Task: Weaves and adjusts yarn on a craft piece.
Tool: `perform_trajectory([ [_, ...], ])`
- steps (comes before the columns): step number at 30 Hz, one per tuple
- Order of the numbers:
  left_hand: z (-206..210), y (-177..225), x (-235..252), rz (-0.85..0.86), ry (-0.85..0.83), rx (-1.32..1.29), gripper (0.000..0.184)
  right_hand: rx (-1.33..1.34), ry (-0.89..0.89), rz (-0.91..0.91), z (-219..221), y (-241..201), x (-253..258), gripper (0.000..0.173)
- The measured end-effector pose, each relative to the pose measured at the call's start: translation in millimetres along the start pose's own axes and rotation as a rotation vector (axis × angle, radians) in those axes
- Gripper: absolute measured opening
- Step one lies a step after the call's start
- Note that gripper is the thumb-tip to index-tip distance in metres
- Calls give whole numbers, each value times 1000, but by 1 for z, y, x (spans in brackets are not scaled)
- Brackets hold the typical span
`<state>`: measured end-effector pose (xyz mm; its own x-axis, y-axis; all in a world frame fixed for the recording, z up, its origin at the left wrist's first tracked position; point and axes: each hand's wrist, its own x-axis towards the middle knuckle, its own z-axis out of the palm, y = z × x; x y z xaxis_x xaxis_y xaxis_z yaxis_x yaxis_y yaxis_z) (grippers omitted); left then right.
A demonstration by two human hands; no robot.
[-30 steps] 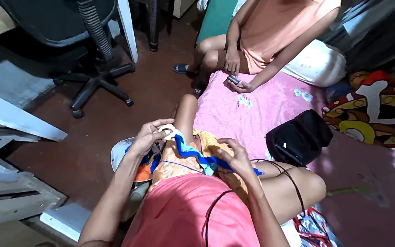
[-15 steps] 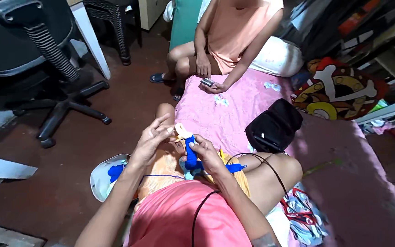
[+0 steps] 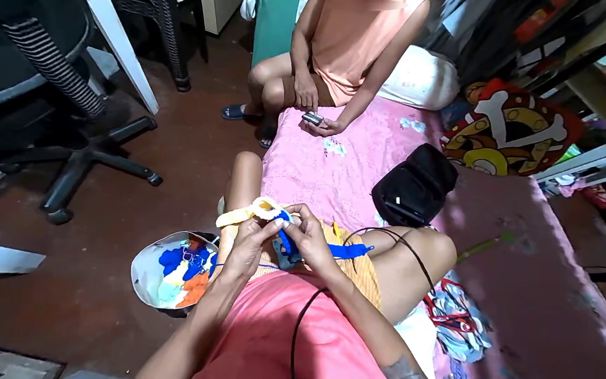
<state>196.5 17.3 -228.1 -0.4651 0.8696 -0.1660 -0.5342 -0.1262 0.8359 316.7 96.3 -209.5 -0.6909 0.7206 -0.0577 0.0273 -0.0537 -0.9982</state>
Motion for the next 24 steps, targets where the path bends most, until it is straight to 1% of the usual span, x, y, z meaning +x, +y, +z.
perform_trajectory([
  [1, 1, 0, 2, 5, 36, -31, 11, 18, -17, -15, 0, 0, -1, 25],
  [3, 0, 2, 5, 41, 86, -70, 11, 88, -56, -46, 0, 0, -2, 26],
  [5, -1, 9, 7, 54, 52, -98, 17, 184, -102, -60, -1, 1, -1, 27],
  [8, 5, 21, 7, 28, 21, -131, 19, 320, -134, -72, -3, 1, -1, 32],
  [10, 9, 25, 9, 33, 31, -160, 19, 309, -111, -147, -3, 2, -2, 39],
  [12, 12, 26, 11, 54, 57, -176, 17, 242, -79, -238, -2, 3, -4, 44],
  [15, 15, 26, 11, 90, 84, -168, 19, 179, -66, -274, 0, 4, -5, 52],
  [19, 18, 23, 9, 161, 108, -101, 22, 163, -34, -213, 2, 1, -6, 46],
  [22, 13, 20, 10, 163, 70, -84, 36, 189, -46, -196, 1, 1, -5, 39],
  [24, 16, 20, 9, 155, 104, -86, 30, 205, -54, -178, -1, 1, -6, 37],
])
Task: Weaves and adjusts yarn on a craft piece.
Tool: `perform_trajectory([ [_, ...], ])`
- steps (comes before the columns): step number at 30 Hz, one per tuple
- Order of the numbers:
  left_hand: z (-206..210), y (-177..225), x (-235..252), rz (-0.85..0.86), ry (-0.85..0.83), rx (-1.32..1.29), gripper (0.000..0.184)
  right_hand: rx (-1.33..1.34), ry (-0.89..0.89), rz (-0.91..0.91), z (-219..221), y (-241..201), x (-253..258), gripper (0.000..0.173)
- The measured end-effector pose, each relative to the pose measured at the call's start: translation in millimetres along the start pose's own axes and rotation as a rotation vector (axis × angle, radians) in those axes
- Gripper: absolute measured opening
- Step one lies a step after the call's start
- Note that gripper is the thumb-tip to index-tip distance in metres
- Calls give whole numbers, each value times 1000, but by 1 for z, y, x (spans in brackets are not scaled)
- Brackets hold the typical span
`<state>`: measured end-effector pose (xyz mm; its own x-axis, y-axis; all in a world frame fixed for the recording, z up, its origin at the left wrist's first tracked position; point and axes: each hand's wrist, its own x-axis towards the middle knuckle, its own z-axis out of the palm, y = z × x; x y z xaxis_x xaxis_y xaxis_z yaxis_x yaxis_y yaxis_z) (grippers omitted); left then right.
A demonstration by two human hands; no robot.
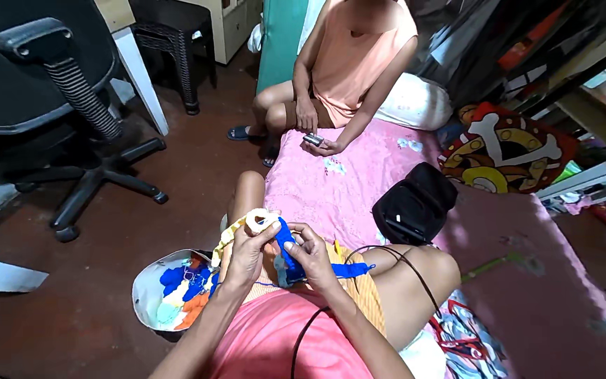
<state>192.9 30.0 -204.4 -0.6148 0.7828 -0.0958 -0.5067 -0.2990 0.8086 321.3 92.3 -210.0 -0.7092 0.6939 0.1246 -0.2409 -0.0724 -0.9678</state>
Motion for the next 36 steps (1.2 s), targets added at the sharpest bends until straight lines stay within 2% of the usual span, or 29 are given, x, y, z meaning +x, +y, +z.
perform_trajectory([
  [4, 1, -3, -1, 6, 18, -17, 25, -41, 67, 4, 1, 0, -2, 45],
  [7, 0, -4, -2, 13, 9, -22, 24, -165, 110, -42, 2, 1, -3, 40],
  [11, 1, -4, -3, 69, 65, 23, 15, -120, 42, -38, -1, 2, -4, 33],
  [15, 0, 3, -2, 223, 20, 257, 14, -39, -22, -42, -3, -3, -1, 59],
  [16, 1, 6, -1, 287, -3, 321, 15, -43, -14, -89, -5, -2, 0, 58],
  [19, 13, 19, 2, 433, -85, 407, 19, -3, 30, -191, -7, -7, 7, 39],
  [24, 37, 42, 5, 579, -179, 515, 19, 46, 8, -237, -8, -21, 22, 17],
  [29, 46, 44, 11, 702, -205, 570, 11, 38, 96, -389, -14, -20, 25, 11],
  [34, 58, 46, 15, 630, -259, 523, 15, 63, 20, -414, -22, -25, 27, 10],
  [36, 64, 48, 17, 631, -275, 519, 14, 38, -38, -428, -25, -32, 30, 15],
])
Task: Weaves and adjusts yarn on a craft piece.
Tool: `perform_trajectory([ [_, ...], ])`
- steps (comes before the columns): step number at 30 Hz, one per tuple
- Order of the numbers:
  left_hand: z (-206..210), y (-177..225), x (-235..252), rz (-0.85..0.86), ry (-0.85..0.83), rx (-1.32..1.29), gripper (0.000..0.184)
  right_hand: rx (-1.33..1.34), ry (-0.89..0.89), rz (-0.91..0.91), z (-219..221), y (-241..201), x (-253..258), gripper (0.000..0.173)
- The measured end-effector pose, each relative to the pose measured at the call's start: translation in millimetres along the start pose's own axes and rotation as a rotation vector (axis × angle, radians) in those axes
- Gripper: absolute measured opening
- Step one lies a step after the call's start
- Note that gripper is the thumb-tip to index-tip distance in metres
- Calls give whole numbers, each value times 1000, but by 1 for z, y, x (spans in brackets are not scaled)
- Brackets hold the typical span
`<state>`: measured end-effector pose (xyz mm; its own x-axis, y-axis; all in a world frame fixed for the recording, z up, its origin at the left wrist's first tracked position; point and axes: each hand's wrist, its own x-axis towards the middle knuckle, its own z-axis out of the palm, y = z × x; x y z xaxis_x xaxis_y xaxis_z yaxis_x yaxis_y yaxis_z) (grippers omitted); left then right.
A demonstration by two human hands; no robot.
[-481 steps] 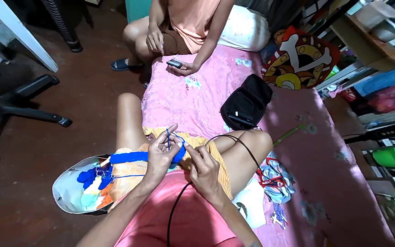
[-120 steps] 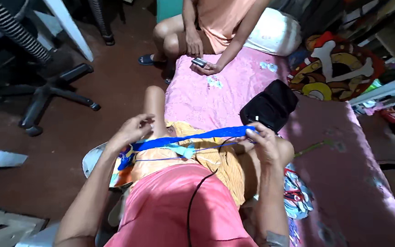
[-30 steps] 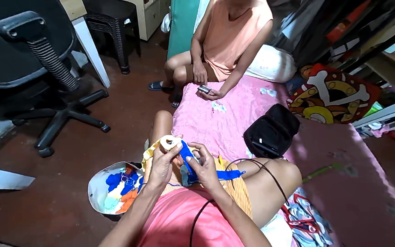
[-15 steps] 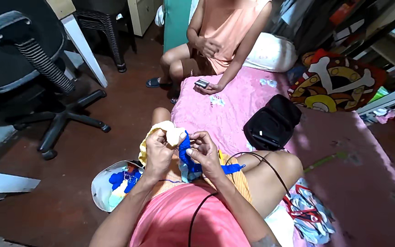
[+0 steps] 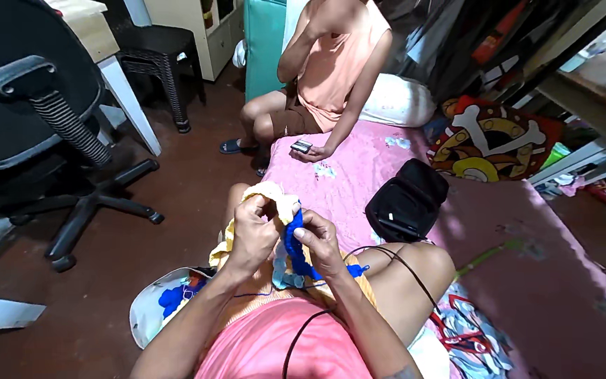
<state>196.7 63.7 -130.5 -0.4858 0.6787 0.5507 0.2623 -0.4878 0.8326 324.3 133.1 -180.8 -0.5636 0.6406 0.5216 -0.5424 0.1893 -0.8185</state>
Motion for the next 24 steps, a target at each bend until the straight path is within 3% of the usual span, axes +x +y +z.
perform_trajectory([
  [8, 4, 16, 8, 136, -43, 37, 7, 141, -249, 50, -20, -19, 14, 31],
  [12, 6, 23, 8, 156, -40, 36, 9, 258, -281, 100, -16, -31, 12, 39],
  [16, 8, 31, 8, 163, -67, -66, 9, 309, -305, 85, -9, -47, 17, 32],
  [19, 8, 37, 9, 193, -80, -102, 7, 373, -175, 159, 0, -67, 22, 13],
  [22, 10, 41, 10, 243, -85, -70, 8, 360, -248, 231, -2, -85, 27, 44],
  [24, 13, 41, 11, 308, -70, -3, 10, 269, -308, 274, -3, -91, 29, 51],
])
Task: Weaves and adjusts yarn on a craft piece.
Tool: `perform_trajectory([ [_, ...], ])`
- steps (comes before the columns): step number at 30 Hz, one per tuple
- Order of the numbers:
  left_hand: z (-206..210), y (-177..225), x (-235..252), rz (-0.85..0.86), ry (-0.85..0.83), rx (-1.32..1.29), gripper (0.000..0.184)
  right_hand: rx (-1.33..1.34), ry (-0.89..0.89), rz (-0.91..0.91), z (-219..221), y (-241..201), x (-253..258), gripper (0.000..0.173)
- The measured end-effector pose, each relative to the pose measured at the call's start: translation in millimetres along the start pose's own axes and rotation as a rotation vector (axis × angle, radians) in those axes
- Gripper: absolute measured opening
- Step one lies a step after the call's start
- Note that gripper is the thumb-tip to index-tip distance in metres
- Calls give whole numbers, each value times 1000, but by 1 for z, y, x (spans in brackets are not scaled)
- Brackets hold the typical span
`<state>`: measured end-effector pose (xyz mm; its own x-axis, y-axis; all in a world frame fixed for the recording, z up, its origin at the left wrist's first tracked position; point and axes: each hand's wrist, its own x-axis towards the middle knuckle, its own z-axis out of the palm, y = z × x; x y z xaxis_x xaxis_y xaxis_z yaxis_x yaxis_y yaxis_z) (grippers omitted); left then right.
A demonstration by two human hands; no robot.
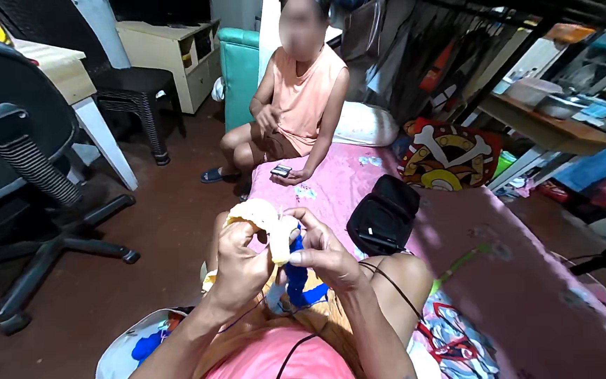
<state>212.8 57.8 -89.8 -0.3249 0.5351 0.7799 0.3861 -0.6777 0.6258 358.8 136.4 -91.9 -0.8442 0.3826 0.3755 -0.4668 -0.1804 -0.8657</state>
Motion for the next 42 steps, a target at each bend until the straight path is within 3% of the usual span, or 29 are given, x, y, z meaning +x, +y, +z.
perform_trajectory([
  [4, 3, -3, 0, 96, -4, 135, 10, -103, -37, 45, -4, 1, 4, 51],
  [8, 1, -6, 3, 80, -3, 158, 10, 19, -11, 44, -9, 10, 7, 52],
  [12, -4, -7, 13, 67, 37, 172, 7, 135, -119, 98, -15, 20, 6, 49],
  [17, -14, 2, 32, -45, 98, 38, 15, 176, -255, 153, -14, 26, 3, 48],
  [25, -35, 6, 52, 18, 168, -151, 23, 142, -321, 150, -11, 30, -11, 33],
  [32, -39, 10, 44, -28, 130, -299, 26, -1, -311, 135, -9, 31, -10, 66],
  [35, -34, 20, 38, -64, 19, -210, 23, 50, -368, 126, -6, 23, 2, 68],
  [42, -20, 37, 30, -38, -182, -134, 15, -3, -427, 50, 2, -2, 24, 29],
])
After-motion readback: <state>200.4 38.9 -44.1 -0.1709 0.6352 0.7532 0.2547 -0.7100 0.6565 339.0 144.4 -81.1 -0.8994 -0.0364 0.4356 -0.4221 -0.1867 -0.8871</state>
